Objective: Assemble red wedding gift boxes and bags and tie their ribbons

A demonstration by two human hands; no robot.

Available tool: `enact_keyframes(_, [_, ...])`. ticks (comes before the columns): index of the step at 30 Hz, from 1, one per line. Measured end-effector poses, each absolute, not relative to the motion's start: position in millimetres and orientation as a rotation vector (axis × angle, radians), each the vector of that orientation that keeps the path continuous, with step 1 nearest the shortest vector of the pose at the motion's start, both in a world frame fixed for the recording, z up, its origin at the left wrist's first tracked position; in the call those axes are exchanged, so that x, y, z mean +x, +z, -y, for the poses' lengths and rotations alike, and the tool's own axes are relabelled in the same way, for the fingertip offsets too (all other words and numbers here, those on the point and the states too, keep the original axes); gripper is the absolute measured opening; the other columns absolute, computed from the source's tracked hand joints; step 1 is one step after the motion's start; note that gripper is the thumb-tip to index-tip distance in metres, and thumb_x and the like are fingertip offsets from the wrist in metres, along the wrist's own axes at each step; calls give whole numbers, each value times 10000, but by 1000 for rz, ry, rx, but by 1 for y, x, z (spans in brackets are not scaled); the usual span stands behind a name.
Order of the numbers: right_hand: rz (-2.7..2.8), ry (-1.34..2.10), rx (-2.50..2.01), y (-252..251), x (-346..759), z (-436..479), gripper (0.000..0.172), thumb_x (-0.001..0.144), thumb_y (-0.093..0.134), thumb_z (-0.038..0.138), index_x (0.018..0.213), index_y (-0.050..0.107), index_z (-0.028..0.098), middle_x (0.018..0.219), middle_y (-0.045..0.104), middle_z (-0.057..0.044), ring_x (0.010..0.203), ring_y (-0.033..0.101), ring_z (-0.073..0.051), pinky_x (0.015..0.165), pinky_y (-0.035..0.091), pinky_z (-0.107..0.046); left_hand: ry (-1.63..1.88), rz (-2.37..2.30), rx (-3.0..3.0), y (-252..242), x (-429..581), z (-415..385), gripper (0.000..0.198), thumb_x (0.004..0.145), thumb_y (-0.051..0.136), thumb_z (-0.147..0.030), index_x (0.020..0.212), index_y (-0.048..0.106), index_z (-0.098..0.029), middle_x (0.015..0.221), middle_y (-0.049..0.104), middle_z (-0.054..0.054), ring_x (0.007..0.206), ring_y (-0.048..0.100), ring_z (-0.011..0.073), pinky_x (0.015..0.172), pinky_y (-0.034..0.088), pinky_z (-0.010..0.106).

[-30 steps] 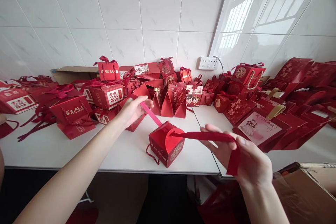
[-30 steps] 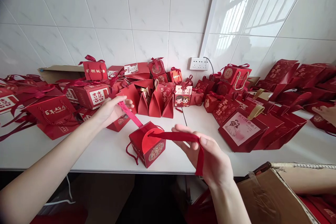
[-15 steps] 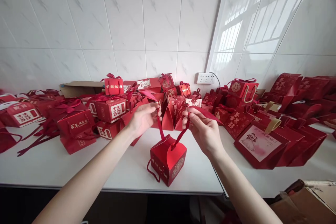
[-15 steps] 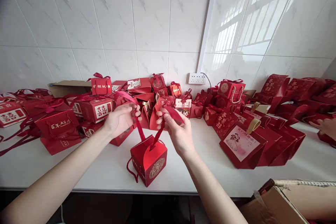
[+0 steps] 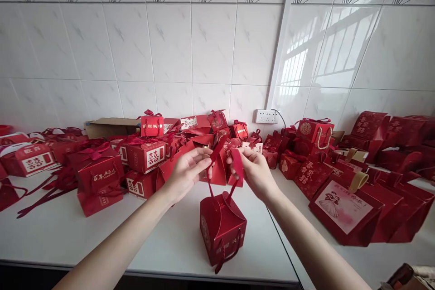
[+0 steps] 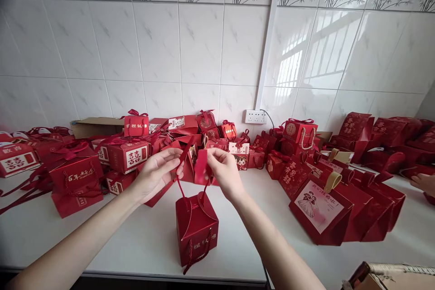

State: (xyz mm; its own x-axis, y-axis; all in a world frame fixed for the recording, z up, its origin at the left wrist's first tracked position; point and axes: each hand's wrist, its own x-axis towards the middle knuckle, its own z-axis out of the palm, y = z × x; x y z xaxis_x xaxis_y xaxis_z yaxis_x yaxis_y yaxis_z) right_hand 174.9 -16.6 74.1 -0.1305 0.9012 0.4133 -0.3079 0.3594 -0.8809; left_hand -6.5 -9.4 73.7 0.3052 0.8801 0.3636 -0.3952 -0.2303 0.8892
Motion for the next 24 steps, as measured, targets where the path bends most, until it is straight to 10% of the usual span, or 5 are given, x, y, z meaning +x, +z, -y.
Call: enact_keyframes(24, [1353,1262,-558,74,167,28,417,703,771,536,682,587,161,624,571,34,524,526,-80,552,458,-223,1455,-364,1194,90,22,14,317,630,844,-353,706,614,-149,647,601,-27,534,542,79,517,465,202])
